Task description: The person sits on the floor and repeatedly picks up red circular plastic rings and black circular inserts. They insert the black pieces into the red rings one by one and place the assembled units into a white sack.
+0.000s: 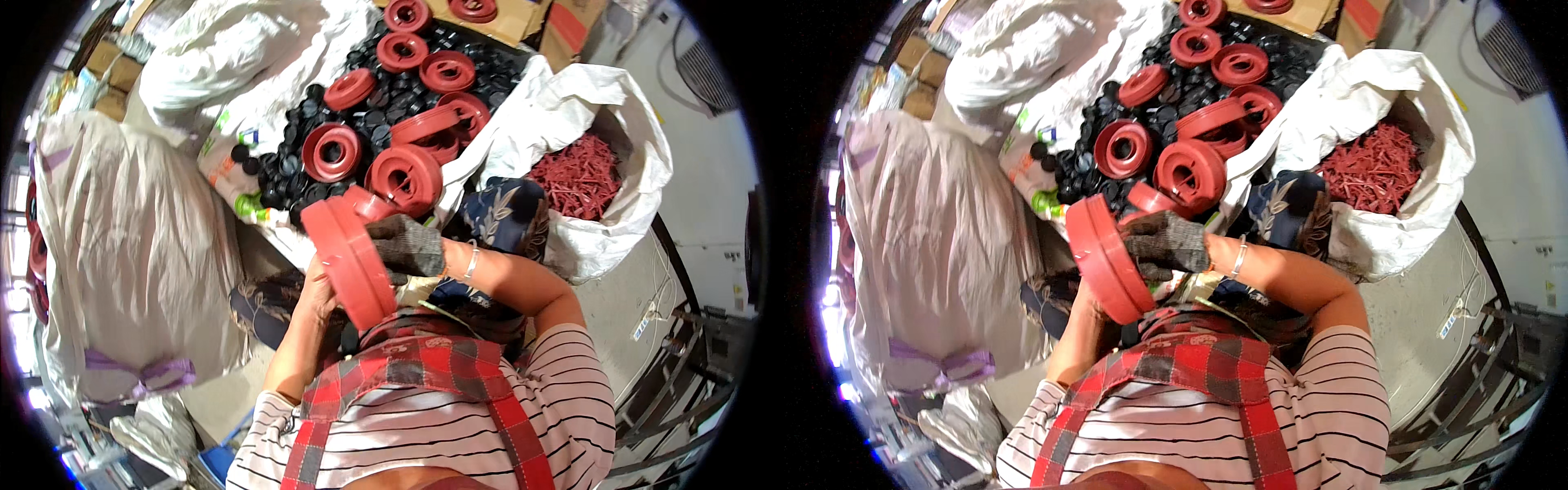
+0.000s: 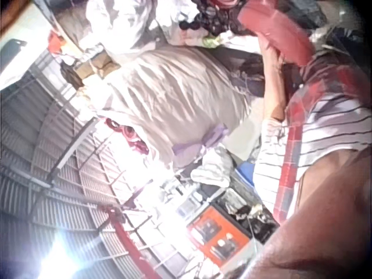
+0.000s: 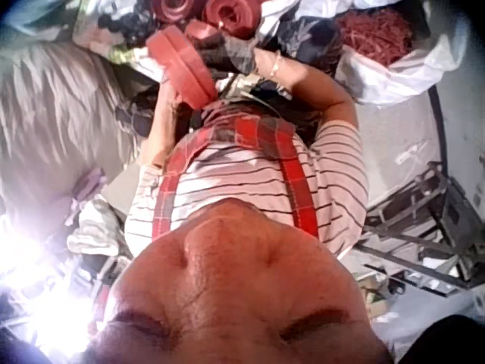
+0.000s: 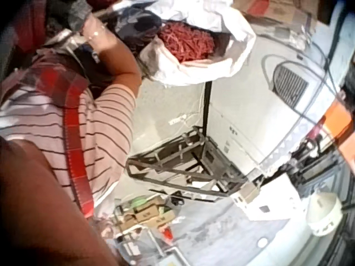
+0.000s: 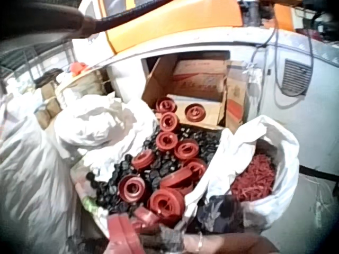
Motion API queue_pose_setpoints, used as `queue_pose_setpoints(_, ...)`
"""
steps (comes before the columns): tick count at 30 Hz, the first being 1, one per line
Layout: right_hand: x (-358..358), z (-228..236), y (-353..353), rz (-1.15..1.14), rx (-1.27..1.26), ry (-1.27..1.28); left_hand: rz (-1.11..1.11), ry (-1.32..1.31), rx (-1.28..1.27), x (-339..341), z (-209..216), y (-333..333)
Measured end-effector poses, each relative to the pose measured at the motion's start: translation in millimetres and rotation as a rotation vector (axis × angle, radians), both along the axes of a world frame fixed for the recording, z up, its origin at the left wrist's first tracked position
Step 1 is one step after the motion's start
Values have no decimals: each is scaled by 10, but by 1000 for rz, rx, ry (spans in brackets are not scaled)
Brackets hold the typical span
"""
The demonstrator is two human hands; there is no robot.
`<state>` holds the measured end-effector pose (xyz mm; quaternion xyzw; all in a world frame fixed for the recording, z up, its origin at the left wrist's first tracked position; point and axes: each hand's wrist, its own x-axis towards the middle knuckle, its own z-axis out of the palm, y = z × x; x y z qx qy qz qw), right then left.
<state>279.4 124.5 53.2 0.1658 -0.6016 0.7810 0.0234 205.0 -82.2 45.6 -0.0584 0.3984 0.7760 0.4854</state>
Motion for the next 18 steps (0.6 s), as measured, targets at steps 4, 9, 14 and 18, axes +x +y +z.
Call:
queue_pose_setpoints(4,14,28,109,-99,556,694,-27,216,-79,102,174,10)
queue_pose_setpoints(9,161,-161,-34,102,281,431,-158,613,-119,-89,91,-260)
queue_pose_setpoints(14,-4,-216,347,-131,40,-140,123,630,-385,-635,626,-505)
queue_pose_setpoints(18,-83,125,508,-407,-584,-421,347,486,-424,-1091,431,-492)
